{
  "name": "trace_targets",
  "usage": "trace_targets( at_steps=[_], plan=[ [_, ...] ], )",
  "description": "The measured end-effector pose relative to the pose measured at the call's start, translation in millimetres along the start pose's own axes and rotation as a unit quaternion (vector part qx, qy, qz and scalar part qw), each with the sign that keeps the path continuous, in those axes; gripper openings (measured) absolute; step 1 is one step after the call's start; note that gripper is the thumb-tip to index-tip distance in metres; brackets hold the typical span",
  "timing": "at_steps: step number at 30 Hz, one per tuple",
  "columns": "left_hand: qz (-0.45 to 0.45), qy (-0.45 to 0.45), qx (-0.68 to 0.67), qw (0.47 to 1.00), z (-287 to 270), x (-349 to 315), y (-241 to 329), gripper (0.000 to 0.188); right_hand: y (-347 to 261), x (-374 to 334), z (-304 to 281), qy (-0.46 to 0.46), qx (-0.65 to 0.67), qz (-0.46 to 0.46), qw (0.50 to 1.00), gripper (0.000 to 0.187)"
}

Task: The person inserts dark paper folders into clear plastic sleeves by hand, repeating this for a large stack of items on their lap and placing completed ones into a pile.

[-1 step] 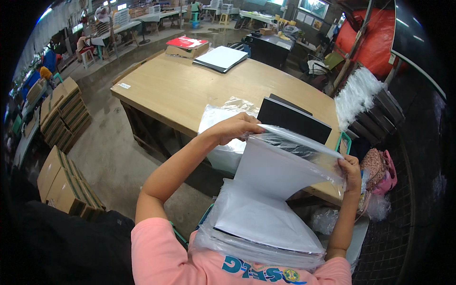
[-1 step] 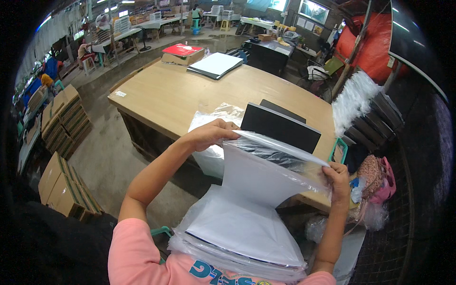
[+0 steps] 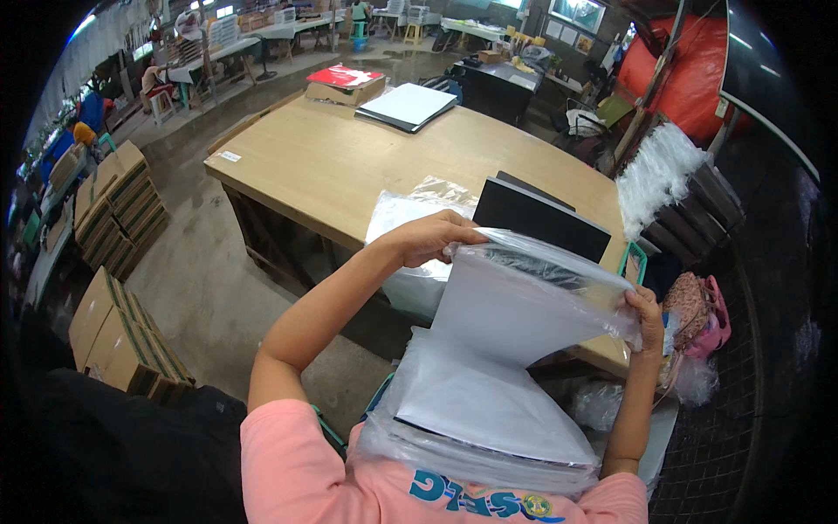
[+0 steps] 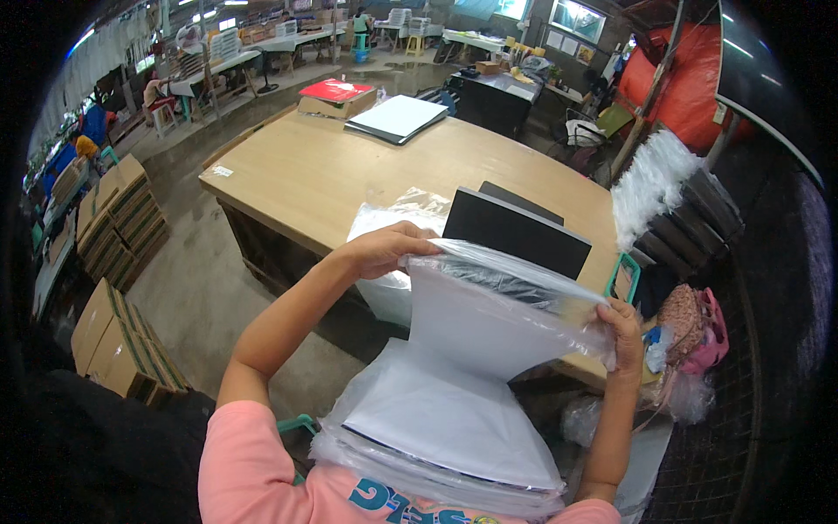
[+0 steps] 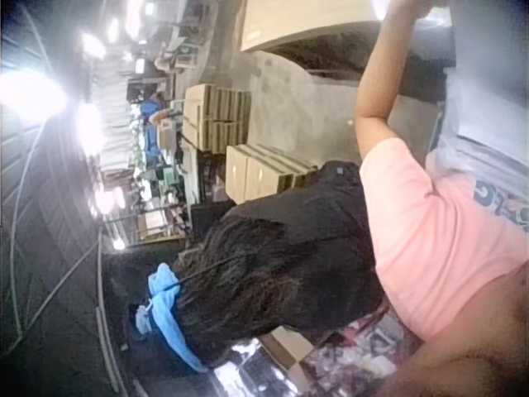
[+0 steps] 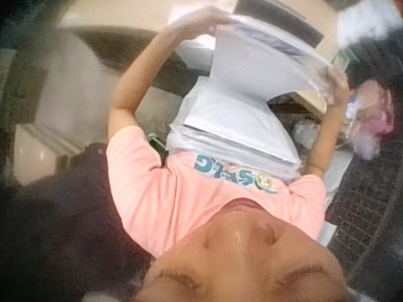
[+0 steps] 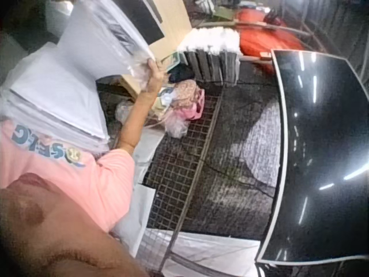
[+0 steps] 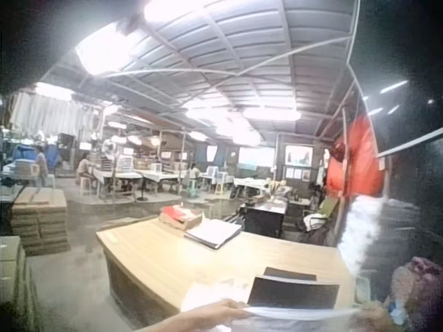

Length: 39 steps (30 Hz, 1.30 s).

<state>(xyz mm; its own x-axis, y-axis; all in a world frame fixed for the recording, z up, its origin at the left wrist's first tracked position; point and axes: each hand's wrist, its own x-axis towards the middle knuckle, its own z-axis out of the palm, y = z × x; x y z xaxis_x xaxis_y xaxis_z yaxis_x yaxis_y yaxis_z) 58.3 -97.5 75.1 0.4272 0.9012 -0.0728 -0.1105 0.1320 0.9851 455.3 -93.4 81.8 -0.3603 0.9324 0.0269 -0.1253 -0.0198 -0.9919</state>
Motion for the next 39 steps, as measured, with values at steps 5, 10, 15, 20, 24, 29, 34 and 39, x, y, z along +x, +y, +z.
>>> trace_targets(
  at_steps=[5, 10, 15, 20, 24, 29, 34, 39],
  plan=[
    [-0.114, -0.057, -0.156, 0.979, -38.9, 2.9, -75.8, 0.003, 96.0, -20.8, -15.4, 0.043, 0.224, 0.033, 0.973, 0.033],
    [-0.171, -0.066, -0.282, 0.942, -43.6, -22.0, -141.5, 0.003, 160.6, -53.0, -2.8, 0.12, 0.194, 0.001, 0.974, 0.032],
    [-0.225, -0.052, -0.359, 0.904, -61.5, -22.5, -250.8, 0.011, 227.6, -45.8, -25.9, 0.071, 0.05, 0.032, 0.996, 0.015],
    [-0.281, 0.077, -0.294, 0.91, -49.8, -22.8, -291.9, 0.01, 263.2, -41.9, -28.2, -0.009, -0.432, -0.153, 0.889, 0.018],
    [-0.307, 0.121, -0.013, 0.944, -70.5, -24.5, -306.1, 0.022, 296.1, -42.3, -22.0, 0.106, -0.295, 0.07, 0.947, 0.023],
    [-0.157, 0.062, 0.264, 0.95, -85.2, -23.3, -149.8, 0.028, 271.6, -48.2, -46.4, 0.089, -0.134, 0.25, 0.955, 0.023],
    [0.083, 0.531, 0.509, 0.673, -143.6, 38.5, -128.5, 0.015, 160.4, -7.1, -27.9, -0.173, -0.43, 0.292, 0.837, 0.034],
    [-0.001, 0.5, 0.639, 0.584, -148.4, 72.0, -126.9, 0.012, 60.6, 11.9, 53.6, -0.208, -0.539, 0.165, 0.799, 0.038]
  ],
)
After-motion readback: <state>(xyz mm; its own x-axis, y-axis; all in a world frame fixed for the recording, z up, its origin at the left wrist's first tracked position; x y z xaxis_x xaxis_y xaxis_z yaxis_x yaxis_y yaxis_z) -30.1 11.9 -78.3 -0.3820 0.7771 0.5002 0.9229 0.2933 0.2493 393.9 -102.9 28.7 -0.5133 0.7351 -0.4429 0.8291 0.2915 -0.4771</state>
